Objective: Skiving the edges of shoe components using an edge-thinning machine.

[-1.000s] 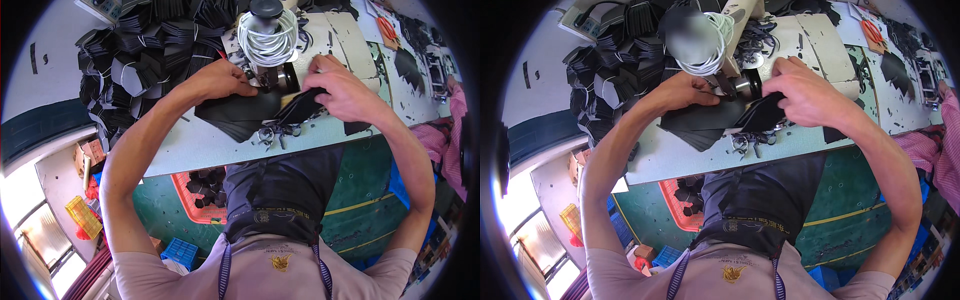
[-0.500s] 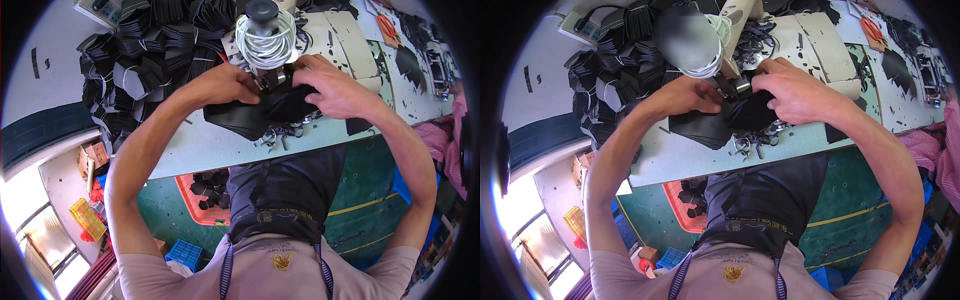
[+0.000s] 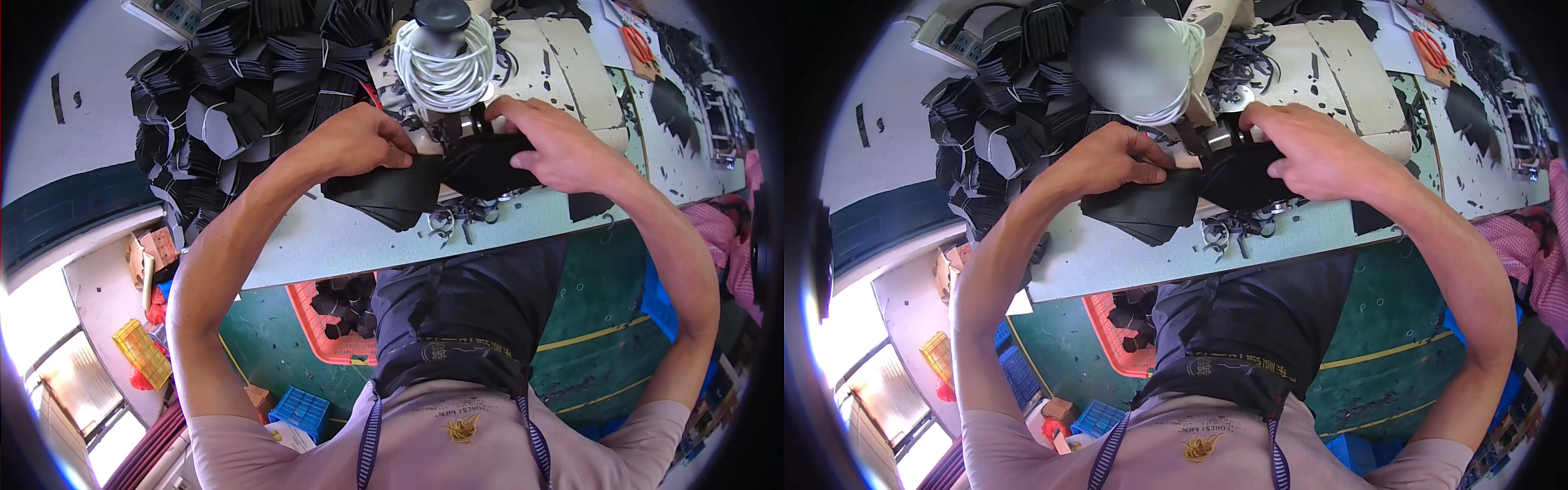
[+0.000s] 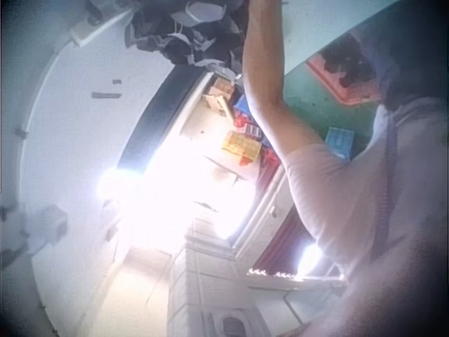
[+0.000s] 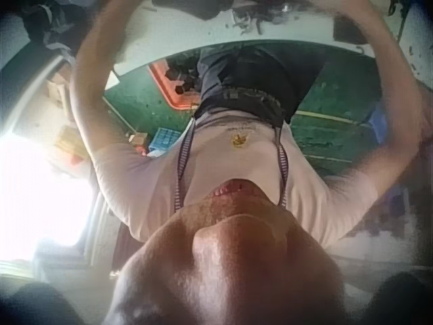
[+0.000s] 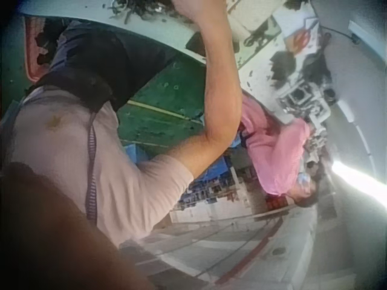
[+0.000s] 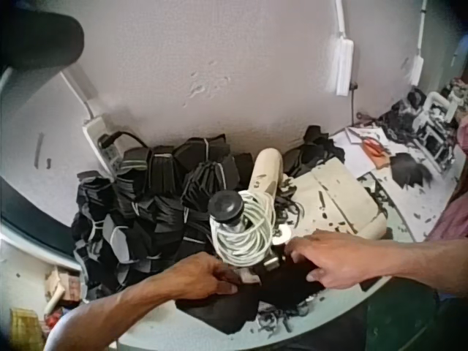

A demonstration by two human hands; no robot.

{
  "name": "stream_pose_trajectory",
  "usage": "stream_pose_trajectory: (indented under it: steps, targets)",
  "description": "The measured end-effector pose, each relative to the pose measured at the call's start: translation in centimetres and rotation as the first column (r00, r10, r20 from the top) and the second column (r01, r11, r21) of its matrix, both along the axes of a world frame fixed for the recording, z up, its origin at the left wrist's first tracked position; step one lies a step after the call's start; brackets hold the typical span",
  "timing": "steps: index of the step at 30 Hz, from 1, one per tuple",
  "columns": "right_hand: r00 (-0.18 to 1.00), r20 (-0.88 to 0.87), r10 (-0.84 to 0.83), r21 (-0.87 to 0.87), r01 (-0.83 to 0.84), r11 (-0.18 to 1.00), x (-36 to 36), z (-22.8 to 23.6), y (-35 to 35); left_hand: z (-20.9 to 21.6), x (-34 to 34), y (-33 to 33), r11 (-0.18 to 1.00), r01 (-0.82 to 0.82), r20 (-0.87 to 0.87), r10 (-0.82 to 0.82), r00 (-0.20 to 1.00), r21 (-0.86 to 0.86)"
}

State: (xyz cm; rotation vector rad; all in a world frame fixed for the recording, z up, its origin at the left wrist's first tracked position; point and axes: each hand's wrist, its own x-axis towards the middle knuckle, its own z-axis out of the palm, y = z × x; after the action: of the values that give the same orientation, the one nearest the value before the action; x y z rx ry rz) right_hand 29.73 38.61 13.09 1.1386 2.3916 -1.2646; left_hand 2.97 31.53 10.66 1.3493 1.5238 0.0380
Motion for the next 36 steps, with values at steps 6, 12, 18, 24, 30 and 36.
stream_pose_trajectory:
  steps: [6,12,18,24,30,36]
  targets:
    - [0.933,-0.15,0.327,0.242,-0.286,0.927,0.6,-0.2,1.1,-1.1,0.7,0.4,0.997,-0.069,-0.023,0.07,0.997,0.037]
    - [0.989,0.036,0.147,0.083,-0.149,0.985,0.1,-0.1,0.5,-0.6,-0.1,0.0,0.997,0.063,-0.019,-0.062,0.998,0.042]
    - [0.941,-0.049,0.336,0.144,-0.326,0.934,0.9,0.1,1.4,0.4,1.5,0.6,0.998,-0.059,-0.147,0.058,0.987,-0.003]
    - [0.994,0.067,0.083,-0.057,-0.079,0.995,-0.2,0.5,0.7,0.1,0.3,-0.2,0.999,0.012,-0.146,-0.005,0.989,0.043]
    - [0.91,-0.182,0.372,0.283,-0.314,0.906,1.3,-0.6,1.4,-0.2,2.4,0.3,0.994,-0.065,-0.106,0.074,0.992,0.087]
    - [0.992,-0.024,0.12,-0.032,-0.121,0.992,-0.1,0.4,1.2,-0.2,0.4,-0.3,0.998,0.009,-0.096,-0.003,0.995,0.068]
